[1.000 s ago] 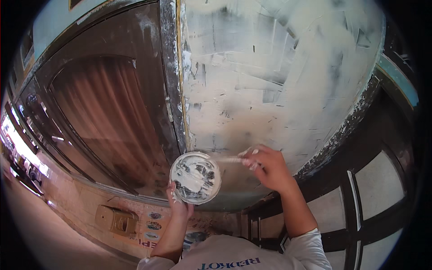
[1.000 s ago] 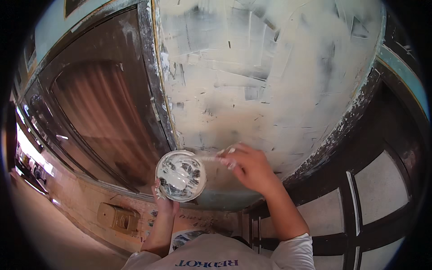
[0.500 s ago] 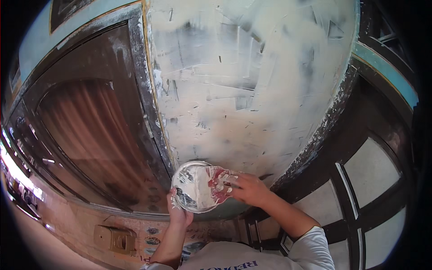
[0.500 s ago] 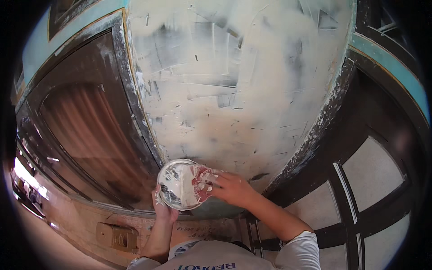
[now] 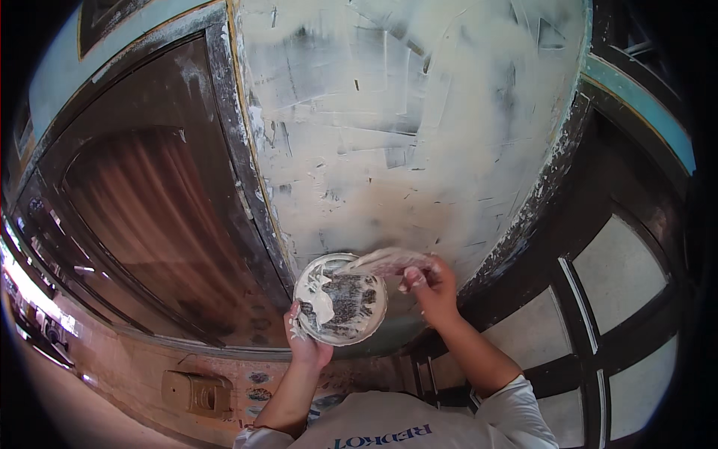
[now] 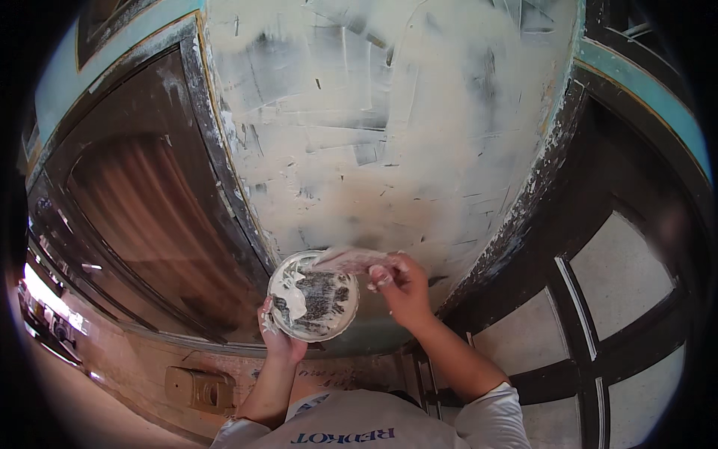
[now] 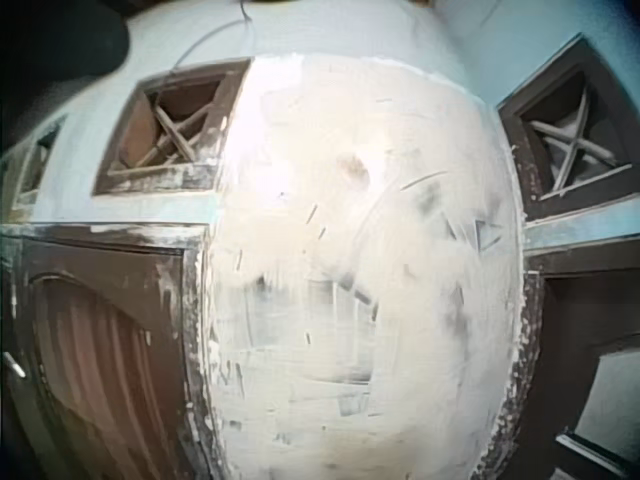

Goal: The person applies and smooths wall filler onto a wall using a spatula or trowel.

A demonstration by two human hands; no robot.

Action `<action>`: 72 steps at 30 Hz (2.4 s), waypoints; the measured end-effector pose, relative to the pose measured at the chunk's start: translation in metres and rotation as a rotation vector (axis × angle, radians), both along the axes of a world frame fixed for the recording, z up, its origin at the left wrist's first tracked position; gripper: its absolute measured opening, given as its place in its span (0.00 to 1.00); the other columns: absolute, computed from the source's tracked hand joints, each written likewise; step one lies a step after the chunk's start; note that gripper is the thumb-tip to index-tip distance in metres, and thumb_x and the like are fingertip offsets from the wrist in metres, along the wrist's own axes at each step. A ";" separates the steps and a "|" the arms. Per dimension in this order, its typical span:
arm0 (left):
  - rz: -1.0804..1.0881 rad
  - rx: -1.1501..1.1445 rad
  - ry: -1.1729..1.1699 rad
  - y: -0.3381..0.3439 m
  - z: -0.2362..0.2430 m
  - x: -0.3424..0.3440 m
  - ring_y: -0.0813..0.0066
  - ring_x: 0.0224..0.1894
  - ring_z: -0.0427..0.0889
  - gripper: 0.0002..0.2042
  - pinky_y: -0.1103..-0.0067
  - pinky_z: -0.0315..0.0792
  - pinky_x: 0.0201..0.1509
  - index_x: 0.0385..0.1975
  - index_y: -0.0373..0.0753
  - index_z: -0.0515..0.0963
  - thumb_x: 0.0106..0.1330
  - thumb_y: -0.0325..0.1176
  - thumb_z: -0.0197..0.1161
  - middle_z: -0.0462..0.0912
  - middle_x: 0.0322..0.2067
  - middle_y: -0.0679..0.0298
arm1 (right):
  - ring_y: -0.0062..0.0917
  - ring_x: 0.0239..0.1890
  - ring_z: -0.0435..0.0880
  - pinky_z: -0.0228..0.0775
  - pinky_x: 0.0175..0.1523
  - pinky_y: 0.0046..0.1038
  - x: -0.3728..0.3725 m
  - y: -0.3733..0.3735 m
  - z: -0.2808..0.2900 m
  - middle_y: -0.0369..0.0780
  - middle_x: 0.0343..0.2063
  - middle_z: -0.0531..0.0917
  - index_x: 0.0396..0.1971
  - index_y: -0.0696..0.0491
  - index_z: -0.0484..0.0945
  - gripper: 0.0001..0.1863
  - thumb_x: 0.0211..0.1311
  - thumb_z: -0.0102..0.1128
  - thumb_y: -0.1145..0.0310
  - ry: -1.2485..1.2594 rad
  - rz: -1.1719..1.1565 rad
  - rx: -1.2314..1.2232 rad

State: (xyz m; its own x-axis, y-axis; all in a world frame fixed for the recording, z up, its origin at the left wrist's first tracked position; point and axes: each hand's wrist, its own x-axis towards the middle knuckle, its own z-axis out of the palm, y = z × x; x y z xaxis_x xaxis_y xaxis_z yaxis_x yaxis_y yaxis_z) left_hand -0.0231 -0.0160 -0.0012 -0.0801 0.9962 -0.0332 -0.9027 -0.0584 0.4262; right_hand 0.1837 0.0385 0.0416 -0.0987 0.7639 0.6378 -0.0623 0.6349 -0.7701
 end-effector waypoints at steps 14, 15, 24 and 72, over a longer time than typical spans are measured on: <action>-0.067 0.031 -0.040 0.007 -0.003 0.013 0.63 0.55 0.69 0.24 0.68 0.59 0.61 0.54 0.38 0.67 0.64 0.47 0.43 0.72 0.52 0.60 | 0.29 0.22 0.70 0.63 0.28 0.27 0.028 -0.003 0.073 0.41 0.24 0.75 0.28 0.57 0.74 0.05 0.54 0.59 0.72 -0.517 -0.285 0.319; -0.097 0.020 -0.074 0.009 -0.003 0.017 0.63 0.54 0.70 0.23 0.68 0.61 0.60 0.53 0.37 0.67 0.64 0.46 0.43 0.73 0.51 0.59 | 0.29 0.22 0.70 0.63 0.28 0.27 0.034 -0.001 0.084 0.41 0.24 0.75 0.28 0.57 0.74 0.05 0.54 0.59 0.72 -0.522 -0.298 0.322; -0.078 0.020 -0.064 0.010 -0.003 0.035 0.63 0.54 0.69 0.24 0.67 0.60 0.61 0.53 0.38 0.68 0.64 0.47 0.43 0.73 0.51 0.60 | 0.42 0.34 0.71 0.62 0.41 0.38 0.044 0.075 0.230 0.46 0.27 0.76 0.33 0.56 0.72 0.09 0.56 0.53 0.67 -0.928 -0.651 0.649; 0.003 -0.006 -0.076 0.031 -0.021 0.058 0.62 0.52 0.72 0.24 0.68 0.64 0.58 0.52 0.37 0.69 0.62 0.46 0.44 0.74 0.49 0.60 | 0.30 0.33 0.78 0.62 0.45 0.34 0.038 0.101 0.367 0.39 0.23 0.81 0.33 0.51 0.72 0.20 0.48 0.61 0.50 -1.233 -1.196 1.118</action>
State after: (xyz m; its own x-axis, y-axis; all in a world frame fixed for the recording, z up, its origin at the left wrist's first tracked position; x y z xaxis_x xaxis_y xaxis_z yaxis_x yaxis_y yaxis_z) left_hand 0.0346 0.0153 -0.0224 -0.0797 0.9958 -0.0457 -0.9322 -0.0583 0.3572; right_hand 0.2216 0.1390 0.4081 -0.6052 0.1682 0.7781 0.7952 0.0835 0.6005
